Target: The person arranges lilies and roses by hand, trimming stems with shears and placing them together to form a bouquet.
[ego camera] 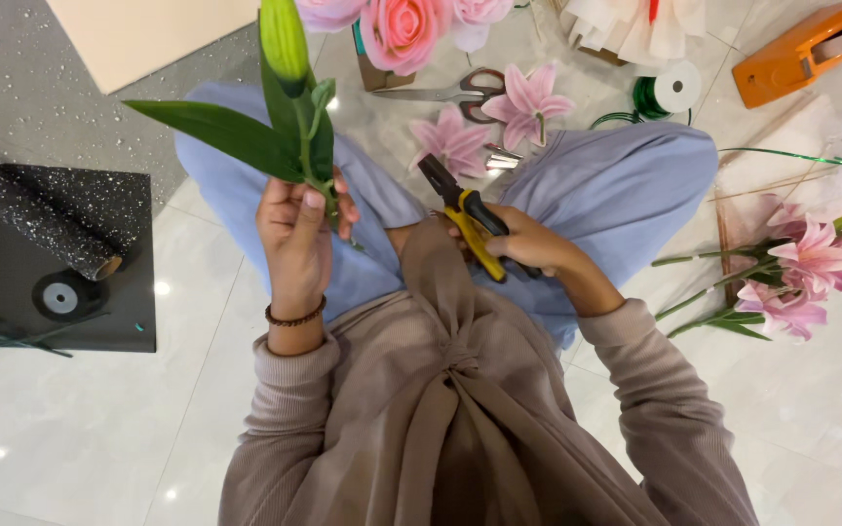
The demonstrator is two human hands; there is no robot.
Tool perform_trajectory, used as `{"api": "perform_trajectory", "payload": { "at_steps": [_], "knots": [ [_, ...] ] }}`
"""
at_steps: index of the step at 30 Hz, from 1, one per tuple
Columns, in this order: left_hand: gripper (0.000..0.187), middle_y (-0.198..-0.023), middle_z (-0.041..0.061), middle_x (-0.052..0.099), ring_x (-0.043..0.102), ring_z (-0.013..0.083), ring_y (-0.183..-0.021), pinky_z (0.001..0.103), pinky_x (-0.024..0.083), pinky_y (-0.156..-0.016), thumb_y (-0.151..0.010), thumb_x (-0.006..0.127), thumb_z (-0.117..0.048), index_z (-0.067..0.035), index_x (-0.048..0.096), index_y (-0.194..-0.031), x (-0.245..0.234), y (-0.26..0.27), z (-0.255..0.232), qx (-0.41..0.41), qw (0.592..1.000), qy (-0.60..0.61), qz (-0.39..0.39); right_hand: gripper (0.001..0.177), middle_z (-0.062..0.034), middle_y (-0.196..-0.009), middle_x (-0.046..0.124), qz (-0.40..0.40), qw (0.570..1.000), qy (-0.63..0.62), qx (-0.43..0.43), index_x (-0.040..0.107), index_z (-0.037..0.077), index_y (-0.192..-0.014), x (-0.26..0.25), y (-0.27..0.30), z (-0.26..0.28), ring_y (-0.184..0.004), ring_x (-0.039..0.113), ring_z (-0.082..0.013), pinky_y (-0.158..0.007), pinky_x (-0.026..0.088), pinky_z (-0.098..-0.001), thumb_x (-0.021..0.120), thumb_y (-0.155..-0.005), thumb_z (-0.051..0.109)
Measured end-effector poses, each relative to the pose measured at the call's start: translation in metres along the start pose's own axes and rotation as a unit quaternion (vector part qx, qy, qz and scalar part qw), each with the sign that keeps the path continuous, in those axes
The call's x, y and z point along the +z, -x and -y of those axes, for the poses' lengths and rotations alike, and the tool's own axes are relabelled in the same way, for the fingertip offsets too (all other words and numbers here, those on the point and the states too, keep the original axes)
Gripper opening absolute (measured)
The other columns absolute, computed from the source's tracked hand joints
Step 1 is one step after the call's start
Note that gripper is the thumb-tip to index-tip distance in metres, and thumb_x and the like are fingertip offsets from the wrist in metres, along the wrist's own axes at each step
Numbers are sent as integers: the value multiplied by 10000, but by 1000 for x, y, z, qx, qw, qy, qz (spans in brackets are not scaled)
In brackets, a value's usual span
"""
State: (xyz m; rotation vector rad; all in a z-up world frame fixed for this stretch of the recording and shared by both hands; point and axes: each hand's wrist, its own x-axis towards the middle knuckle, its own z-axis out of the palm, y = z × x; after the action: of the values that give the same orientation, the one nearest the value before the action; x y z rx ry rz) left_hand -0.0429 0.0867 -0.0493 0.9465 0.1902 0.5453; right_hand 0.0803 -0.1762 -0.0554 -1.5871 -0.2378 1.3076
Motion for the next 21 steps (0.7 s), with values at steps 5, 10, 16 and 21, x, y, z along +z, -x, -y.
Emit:
{"api": "perform_trajectory", "payload": {
  "at_steps": [5, 10, 16, 21],
  "knots": [
    [194, -987, 207, 644, 692, 234, -693, 256, 525, -490, -1071, 573, -165, -20, 518, -1189, -6, 0, 2, -9, 1000, 16, -9, 759, -308, -1256, 634, 60, 994, -83, 22, 474, -100, -1471, -5, 8, -31, -1182, 639, -423, -875, 595, -561, 575, -721, -36],
    [208, -1015, 188, 656, 699, 212, -698, 242, 538, -487, -1085, 552, -170, -19, 520, -1223, -14, -3, 10, -26, 998, 50, -40, 485, -261, -826, 714, 68, 979, -186, -43, 699, -119, -1110, -39, 82, -59, -754, 757, -326, -561, 643, -431, 747, -706, 145],
    [156, -1048, 126, 678, 615, 168, -681, 253, 434, -533, -1083, 603, -261, -132, 539, -1145, -9, -11, 12, -82, 993, 64, -51, 492, -120, -1031, 604, -193, 944, -268, -10, 537, 30, -1323, -78, 213, -133, -765, 645, -263, -573, 546, -397, 678, -924, 282],
    [271, -984, 155, 643, 612, 138, -644, 195, 467, -477, -1110, 522, -228, -26, 535, -1290, -19, -13, 39, -64, 994, 68, -65, 549, -145, -847, 541, -526, 839, -76, 117, 441, -23, -1381, -44, 172, -230, -620, 598, -295, -472, 552, -434, 718, -993, 249]
  ]
}}
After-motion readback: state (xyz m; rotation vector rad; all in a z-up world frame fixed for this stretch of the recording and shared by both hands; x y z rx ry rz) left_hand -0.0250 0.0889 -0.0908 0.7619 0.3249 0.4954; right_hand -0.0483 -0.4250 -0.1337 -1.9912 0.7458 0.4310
